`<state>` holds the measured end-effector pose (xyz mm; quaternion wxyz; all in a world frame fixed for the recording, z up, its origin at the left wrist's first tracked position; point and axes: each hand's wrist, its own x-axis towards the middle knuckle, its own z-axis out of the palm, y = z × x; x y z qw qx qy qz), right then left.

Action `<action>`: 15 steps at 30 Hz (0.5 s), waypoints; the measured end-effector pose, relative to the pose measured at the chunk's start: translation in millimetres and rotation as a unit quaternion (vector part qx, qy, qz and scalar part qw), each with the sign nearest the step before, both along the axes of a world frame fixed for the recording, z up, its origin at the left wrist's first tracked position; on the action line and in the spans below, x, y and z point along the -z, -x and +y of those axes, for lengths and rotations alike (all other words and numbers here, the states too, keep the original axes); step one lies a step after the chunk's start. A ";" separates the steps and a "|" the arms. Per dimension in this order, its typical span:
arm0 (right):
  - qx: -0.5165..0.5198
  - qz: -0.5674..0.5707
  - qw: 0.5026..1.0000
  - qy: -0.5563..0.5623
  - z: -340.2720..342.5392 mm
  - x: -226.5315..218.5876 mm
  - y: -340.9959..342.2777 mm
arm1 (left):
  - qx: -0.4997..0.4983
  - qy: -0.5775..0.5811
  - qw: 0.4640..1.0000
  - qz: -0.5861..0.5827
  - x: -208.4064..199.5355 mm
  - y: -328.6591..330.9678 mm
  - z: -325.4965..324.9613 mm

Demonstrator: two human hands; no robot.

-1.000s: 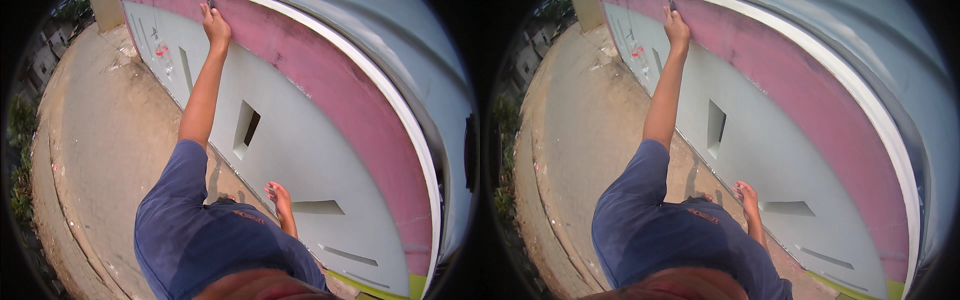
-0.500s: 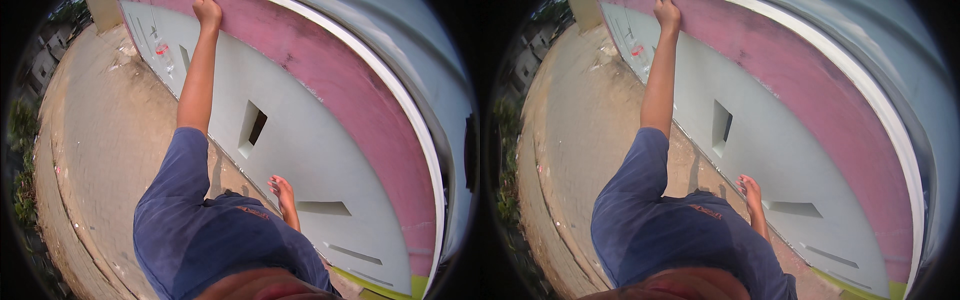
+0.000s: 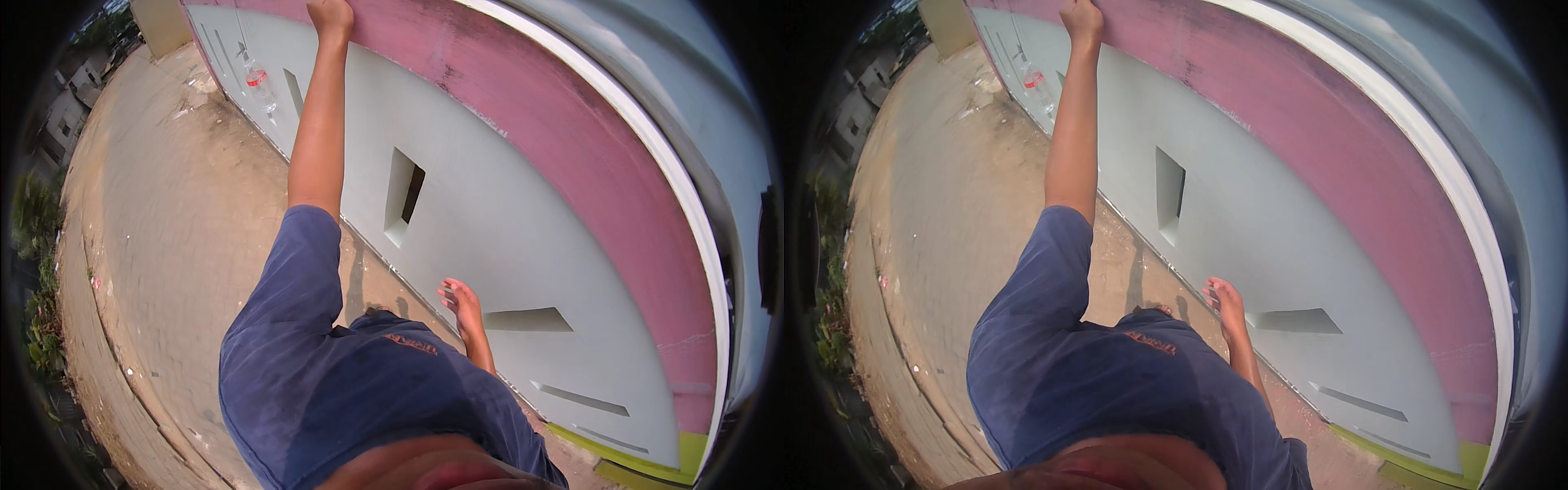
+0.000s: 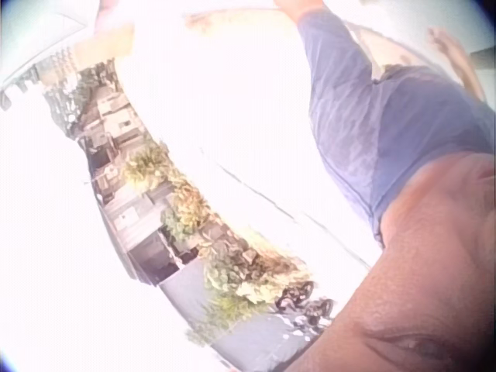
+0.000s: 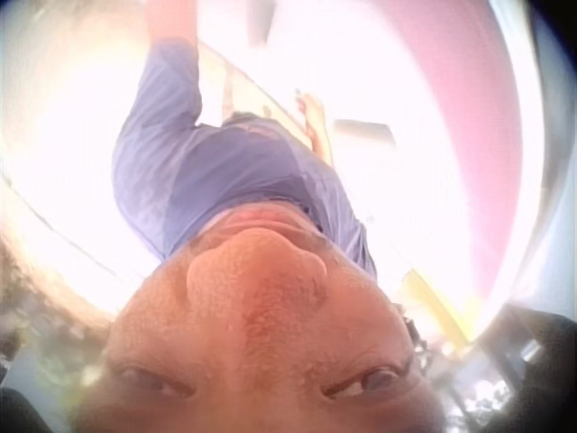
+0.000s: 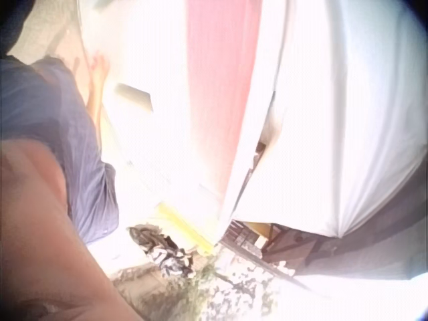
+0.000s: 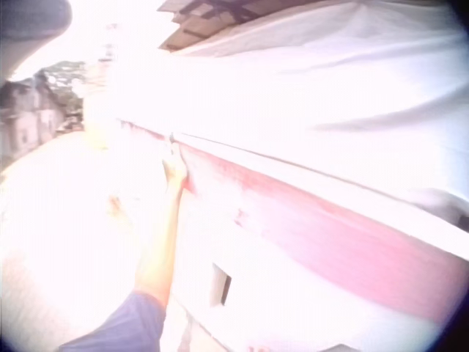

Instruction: The person paints a door frame with lime green paint using a brush, then sands the upper pink section of the door with a sanding block.

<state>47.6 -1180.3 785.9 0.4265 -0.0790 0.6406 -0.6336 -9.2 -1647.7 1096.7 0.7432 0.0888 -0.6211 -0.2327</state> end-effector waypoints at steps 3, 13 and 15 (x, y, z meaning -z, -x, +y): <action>0.022 -0.002 1.000 -0.002 12.2 0.9 -2.4 | -0.024 -0.004 1.000 0.001 2.6 10.7 29.8; 0.050 -0.007 0.999 0.010 73.1 5.9 -16.7 | -0.021 -0.048 0.998 -0.039 -25.1 -16.8 64.5; 0.081 -0.017 0.997 0.001 92.5 5.8 -18.8 | 0.007 -0.109 0.994 -0.006 -22.9 -10.7 54.5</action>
